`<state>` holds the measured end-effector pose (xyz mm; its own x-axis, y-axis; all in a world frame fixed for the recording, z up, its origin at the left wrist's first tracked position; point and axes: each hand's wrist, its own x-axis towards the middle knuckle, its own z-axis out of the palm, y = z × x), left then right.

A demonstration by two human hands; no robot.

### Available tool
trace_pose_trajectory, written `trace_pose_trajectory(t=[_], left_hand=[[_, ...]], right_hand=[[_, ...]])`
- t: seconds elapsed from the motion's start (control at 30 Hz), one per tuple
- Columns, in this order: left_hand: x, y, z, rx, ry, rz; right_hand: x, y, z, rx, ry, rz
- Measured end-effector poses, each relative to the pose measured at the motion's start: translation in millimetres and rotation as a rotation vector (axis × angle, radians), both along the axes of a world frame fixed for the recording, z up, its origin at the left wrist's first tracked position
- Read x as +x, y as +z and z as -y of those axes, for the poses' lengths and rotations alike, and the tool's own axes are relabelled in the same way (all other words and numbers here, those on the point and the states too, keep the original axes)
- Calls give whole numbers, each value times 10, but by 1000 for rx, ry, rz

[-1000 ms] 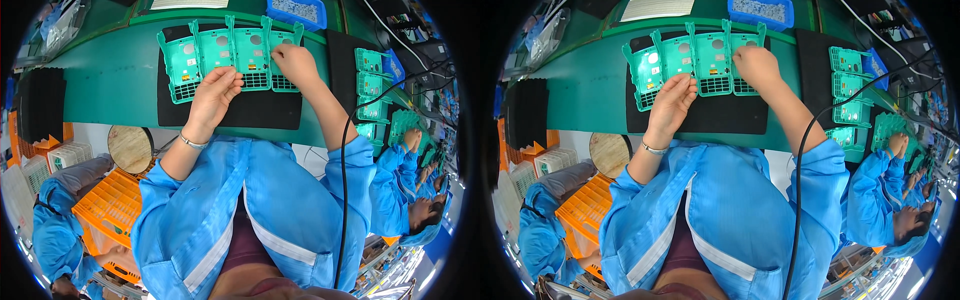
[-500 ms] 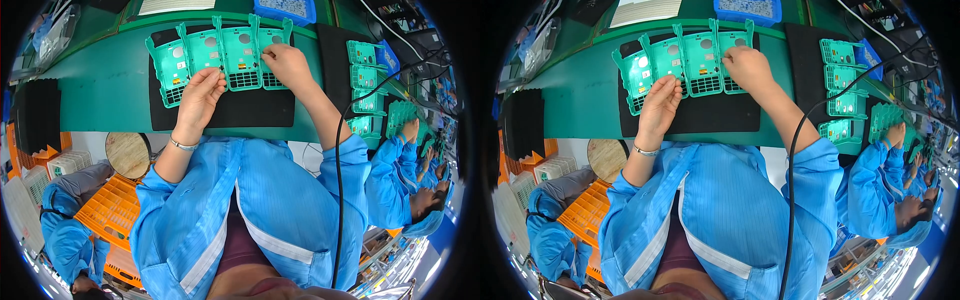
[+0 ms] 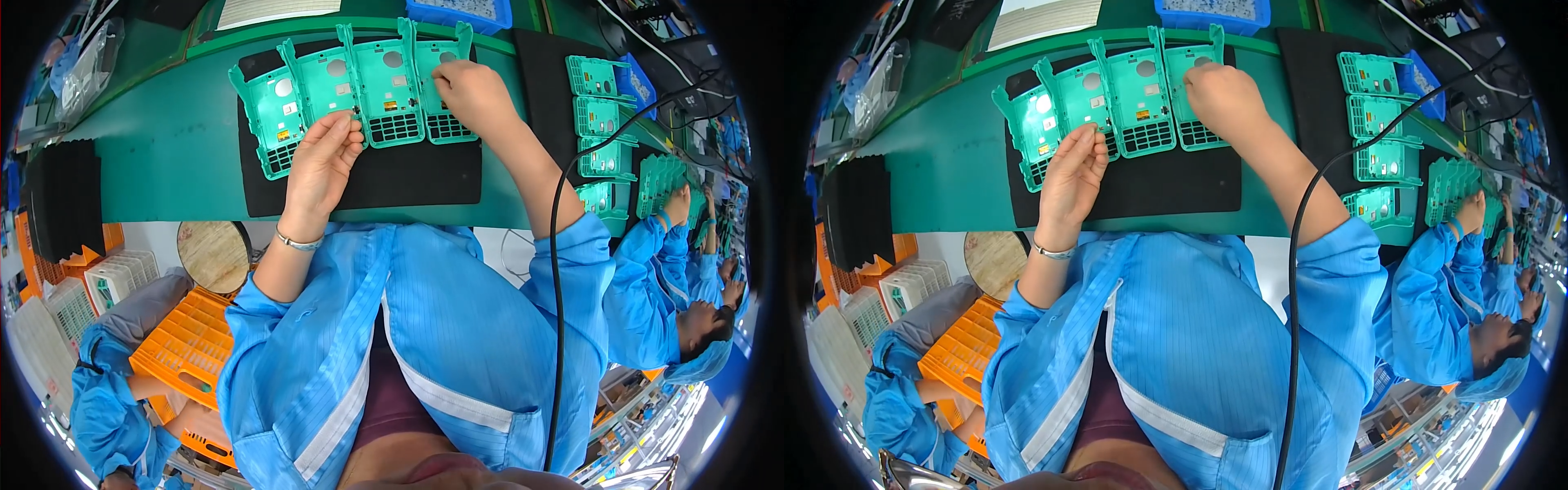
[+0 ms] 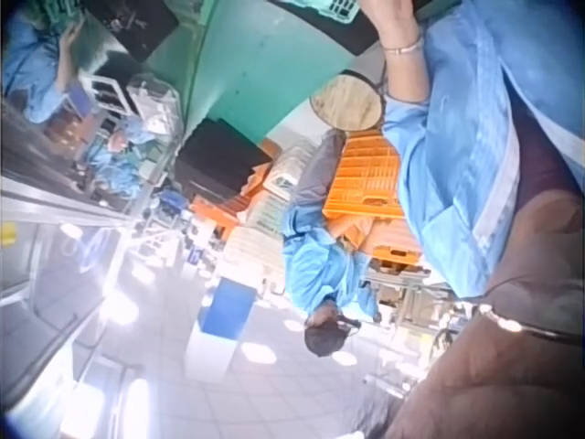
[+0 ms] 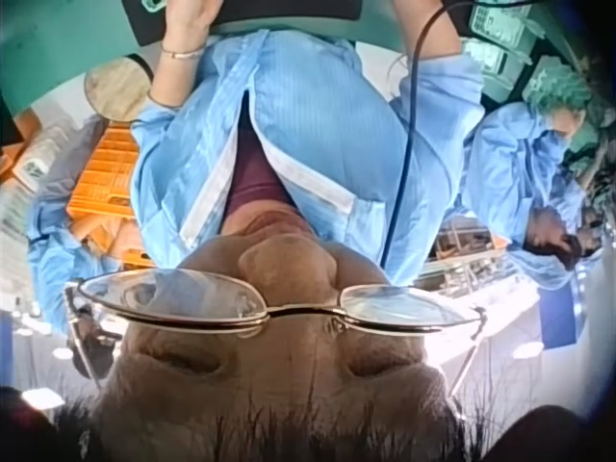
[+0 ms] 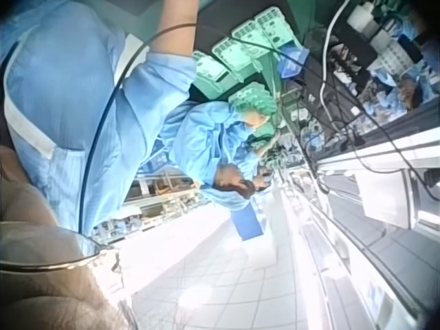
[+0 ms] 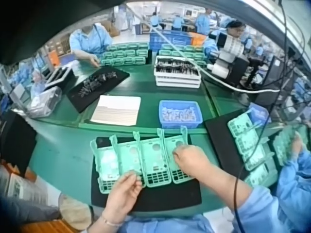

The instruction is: The person inserts small metal components into green plastic housings by hand, working on an assembly line.

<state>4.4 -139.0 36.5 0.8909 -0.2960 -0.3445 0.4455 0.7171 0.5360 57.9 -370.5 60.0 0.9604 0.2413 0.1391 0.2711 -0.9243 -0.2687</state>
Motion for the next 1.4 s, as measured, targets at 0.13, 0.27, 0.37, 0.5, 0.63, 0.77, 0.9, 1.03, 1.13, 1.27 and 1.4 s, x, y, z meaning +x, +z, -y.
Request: trace_pose_trajectory(t=[0.13,0.27,0.37,0.5,0.63,0.77,0.9,1.03,1.13,1.27,1.4], left_hand=[[8,14,16,-13,13,-5],[14,4,14,-30,8,-9],[5,1,2,-27,7,-19],[-4,-10,-16,-46,23,-32],[-4,-13,-12,-47,28,-17],[-9,-15,3,-40,15,-17],[-20,4,19,-47,5,-31],[-30,15,38,-41,6,-37],[-33,73,70,1,-4,-36],[-42,83,109,15,-20,-32],[-37,80,133,6,0,-51]], right_hand=[[25,-73,16,90,32,67],[76,-146,33,-74,130,104],[120,-179,54,-157,138,131],[181,21,-11,172,-116,-257],[292,69,45,301,-233,-488],[364,79,21,177,-133,-555],[448,112,44,127,-114,-741],[459,132,14,16,-70,-732],[343,25,9,-59,-72,-521],[102,-30,27,93,-143,-321],[-149,-112,94,238,-61,-33]])
